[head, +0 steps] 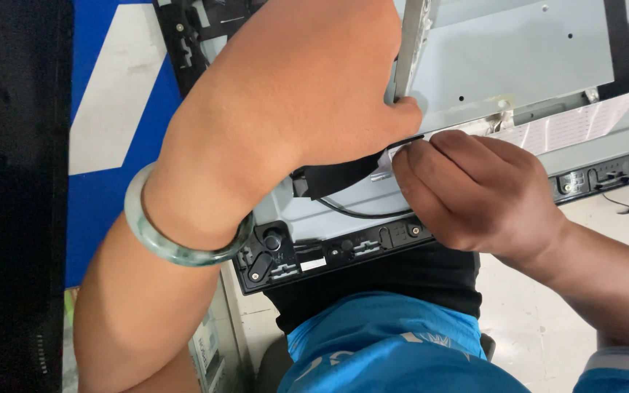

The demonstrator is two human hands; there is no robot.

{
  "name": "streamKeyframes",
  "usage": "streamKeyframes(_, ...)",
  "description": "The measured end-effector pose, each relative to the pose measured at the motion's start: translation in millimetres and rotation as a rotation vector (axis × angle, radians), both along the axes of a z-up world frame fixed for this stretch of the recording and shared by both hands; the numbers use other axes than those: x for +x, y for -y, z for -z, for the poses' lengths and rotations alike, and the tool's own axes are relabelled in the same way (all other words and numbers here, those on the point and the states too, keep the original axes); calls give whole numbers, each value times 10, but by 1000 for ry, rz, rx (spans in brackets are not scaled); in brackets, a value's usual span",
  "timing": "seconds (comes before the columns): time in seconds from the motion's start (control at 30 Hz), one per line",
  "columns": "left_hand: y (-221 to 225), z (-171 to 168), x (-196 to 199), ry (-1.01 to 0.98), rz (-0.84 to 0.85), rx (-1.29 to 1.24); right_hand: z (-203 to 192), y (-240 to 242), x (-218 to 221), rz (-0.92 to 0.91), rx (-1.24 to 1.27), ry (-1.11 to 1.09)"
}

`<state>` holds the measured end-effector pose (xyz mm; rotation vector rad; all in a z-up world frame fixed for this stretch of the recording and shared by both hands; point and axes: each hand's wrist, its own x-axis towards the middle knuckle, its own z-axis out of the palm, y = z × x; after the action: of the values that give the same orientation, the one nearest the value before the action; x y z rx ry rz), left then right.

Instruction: Securing internal ribbon cables and components with adhesive tape during an electronics repair.

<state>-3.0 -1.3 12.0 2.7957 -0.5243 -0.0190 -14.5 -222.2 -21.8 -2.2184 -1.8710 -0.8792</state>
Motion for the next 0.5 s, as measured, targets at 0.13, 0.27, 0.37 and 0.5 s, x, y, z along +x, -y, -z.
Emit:
streamKeyframes(0.13, 58, -46, -11, -51, -37, -9, 32, 6, 14, 12, -33, 15)
streamKeyframes(0.27, 38, -49, 4, -54, -43, -20, -20, 14, 6, 36, -75, -15)
streamKeyframes(0.37, 12, -64, 32, -92, -50, 14, -50, 63, -8, 40, -134, -54)
streamKeyframes(0.5, -36, 38, 52, -46, -19, -13, -130, 93, -38, 36, -84, -230)
